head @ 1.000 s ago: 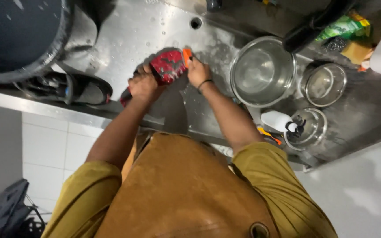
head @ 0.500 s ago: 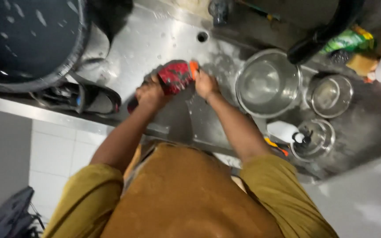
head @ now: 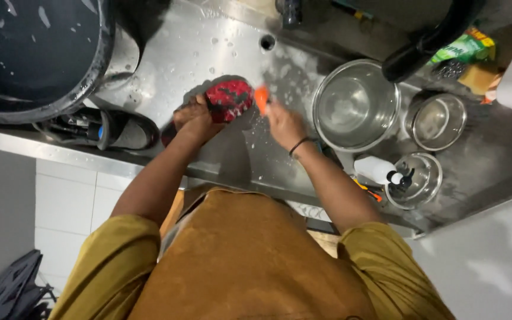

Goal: The person cleans a red and black shoe in a stainless steel sink. They apply liquid from a white bottle, scrub the shoe with a yellow sponge and an orange brush, and rinse it under running water.

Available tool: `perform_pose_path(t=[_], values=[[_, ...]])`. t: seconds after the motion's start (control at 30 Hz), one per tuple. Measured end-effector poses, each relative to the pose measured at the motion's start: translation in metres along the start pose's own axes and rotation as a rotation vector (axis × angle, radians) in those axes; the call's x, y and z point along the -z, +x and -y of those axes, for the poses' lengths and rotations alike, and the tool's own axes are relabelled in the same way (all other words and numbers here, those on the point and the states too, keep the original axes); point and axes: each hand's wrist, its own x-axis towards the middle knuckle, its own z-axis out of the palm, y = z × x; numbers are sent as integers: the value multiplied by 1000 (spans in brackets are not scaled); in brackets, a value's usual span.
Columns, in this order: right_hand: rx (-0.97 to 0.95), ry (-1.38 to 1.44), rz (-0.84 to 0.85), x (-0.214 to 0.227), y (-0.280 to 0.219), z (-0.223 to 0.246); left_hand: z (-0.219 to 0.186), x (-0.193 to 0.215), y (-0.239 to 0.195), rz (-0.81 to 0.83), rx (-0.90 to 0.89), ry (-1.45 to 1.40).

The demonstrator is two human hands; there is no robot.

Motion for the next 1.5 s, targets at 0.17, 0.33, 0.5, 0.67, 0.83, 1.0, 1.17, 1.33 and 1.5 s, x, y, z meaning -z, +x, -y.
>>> perform_pose_path(t=[0.17,0.33,0.5,0.67,0.83,1.0,1.17,1.33,1.5], values=[[883,-162,-952,119,60,48,-14,73,-25,477,134,-101],[633,-207,-829,71,21,-4,-9,64,-27,335,100,-149],[359,-59,-1001,49,-7,-124,4,1,-12,-105,-45,-90],[-332,-97,-471,86,27,-208,-34,86,-47,48,83,1],[365,145,-366,1,7,-53,-34,41,-23,233,94,-62],[174,71,-105,-46,97,-17,-30,0,-7,-127,20,140],[362,-139,-86,-43,52,-42,-31,17,5,103,66,94],[224,-31,-39,-36,96,-23,-27,28,8,287,35,70],[449,-105,-159,-26,104,-13,-18,19,10,-37,-32,107]])
